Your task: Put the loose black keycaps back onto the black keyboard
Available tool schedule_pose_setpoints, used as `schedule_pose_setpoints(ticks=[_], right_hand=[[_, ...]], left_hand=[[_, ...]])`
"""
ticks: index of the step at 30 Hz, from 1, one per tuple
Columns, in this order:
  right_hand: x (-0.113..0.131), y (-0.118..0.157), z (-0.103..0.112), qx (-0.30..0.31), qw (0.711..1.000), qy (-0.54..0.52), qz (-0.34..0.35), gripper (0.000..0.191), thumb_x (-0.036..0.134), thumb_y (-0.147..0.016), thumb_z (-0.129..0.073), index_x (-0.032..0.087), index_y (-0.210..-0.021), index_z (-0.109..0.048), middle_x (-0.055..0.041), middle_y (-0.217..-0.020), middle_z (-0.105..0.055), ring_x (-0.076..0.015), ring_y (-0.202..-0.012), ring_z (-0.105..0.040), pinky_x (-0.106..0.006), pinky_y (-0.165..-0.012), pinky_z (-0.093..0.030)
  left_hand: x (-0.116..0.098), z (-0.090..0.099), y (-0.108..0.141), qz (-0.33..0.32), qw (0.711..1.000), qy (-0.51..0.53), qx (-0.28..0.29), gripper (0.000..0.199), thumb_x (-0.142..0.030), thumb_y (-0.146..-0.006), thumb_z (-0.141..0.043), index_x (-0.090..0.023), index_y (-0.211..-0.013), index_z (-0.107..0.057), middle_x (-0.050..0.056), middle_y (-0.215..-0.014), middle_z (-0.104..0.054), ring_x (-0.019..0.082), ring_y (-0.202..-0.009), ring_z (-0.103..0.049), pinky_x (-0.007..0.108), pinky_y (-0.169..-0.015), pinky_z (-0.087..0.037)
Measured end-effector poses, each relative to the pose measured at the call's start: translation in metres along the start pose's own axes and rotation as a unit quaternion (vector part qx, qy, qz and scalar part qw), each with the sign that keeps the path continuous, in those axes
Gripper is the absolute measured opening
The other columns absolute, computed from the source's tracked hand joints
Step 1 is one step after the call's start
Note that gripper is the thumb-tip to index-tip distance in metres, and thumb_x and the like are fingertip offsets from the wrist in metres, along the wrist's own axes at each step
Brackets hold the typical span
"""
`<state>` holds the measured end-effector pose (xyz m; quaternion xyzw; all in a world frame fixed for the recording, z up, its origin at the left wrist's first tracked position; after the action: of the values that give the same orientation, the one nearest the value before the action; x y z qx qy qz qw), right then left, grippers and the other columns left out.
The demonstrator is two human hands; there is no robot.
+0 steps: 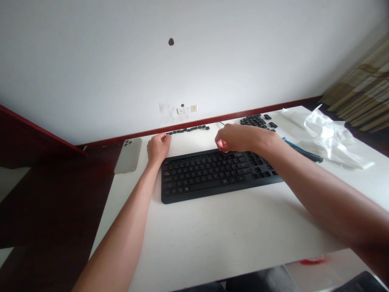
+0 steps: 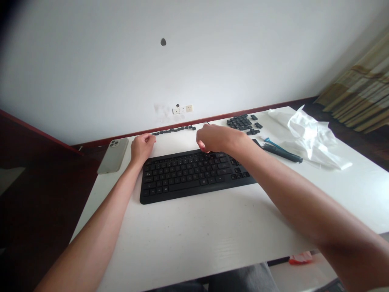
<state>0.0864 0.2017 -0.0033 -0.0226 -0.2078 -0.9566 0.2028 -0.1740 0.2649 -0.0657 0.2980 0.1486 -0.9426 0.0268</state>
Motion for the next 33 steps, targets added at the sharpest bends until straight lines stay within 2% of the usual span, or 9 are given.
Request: schedule_pose_setpoints(ticks=[7,17,19,24,33], right_hand=[[-0.003,0.007,0.003,0.014,1.000,-0.020,0.001,0.013,0.026,-0.082,-0.071,0.023,-0.093,-0.077,-0.0073,-0.100,-0.074,-0.0219,-0.079,-0.068,-0.034,-0.070,-0.047],[-0.002,-0.001,-0.008,0.045,0.998,-0.020,0.028,0.009,0.026,-0.082,-0.071,0.020,-0.083,-0.078,-0.0078,-0.099,-0.075,-0.0204,-0.075,-0.067,-0.031,-0.065,-0.045],[-0.001,-0.002,-0.008,0.049,0.998,-0.020,0.036,0.008,0.023,-0.080,-0.072,0.021,-0.085,-0.078,-0.0067,-0.098,-0.076,-0.0204,-0.076,-0.068,-0.031,-0.065,-0.046],[0.002,-0.002,-0.008,0.054,0.997,-0.028,0.043,0.021,0.019,-0.080,-0.073,0.023,-0.099,-0.079,-0.0047,-0.100,-0.078,-0.0225,-0.085,-0.070,-0.032,-0.072,-0.049],[0.001,0.000,-0.008,0.059,0.997,-0.024,0.036,0.021,0.023,-0.081,-0.073,0.024,-0.101,-0.080,-0.0047,-0.104,-0.077,-0.0234,-0.087,-0.071,-0.034,-0.075,-0.051]], left_hand=[[0.000,0.000,-0.001,0.002,1.000,-0.007,0.002,0.026,-0.035,-0.087,-0.049,-0.023,-0.069,-0.065,0.002,-0.068,-0.065,0.019,-0.067,-0.055,0.029,-0.062,-0.030],[-0.001,0.001,0.001,0.002,1.000,-0.006,0.003,0.026,-0.035,-0.087,-0.049,-0.023,-0.071,-0.066,0.002,-0.071,-0.067,0.020,-0.069,-0.056,0.029,-0.063,-0.031],[-0.002,0.001,0.001,0.000,1.000,-0.005,0.002,0.026,-0.035,-0.087,-0.050,-0.023,-0.071,-0.067,0.002,-0.071,-0.067,0.019,-0.069,-0.056,0.029,-0.062,-0.031],[-0.001,0.000,0.001,0.004,1.000,-0.010,0.007,0.028,-0.036,-0.089,-0.048,-0.023,-0.071,-0.067,0.003,-0.072,-0.068,0.021,-0.071,-0.058,0.029,-0.063,-0.032],[0.000,0.000,0.000,0.007,1.000,-0.003,0.006,0.026,-0.036,-0.087,-0.051,-0.023,-0.074,-0.068,0.003,-0.076,-0.071,0.021,-0.075,-0.061,0.029,-0.065,-0.033]])
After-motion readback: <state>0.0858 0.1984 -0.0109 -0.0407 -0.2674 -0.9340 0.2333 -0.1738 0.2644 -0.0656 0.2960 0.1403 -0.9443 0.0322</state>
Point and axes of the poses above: each hand's wrist, its own y-axis away from the middle knuckle, its own z-axis out of the back of the hand, x = y × z, the point moved 8 cm from there along -y, towards the middle knuckle
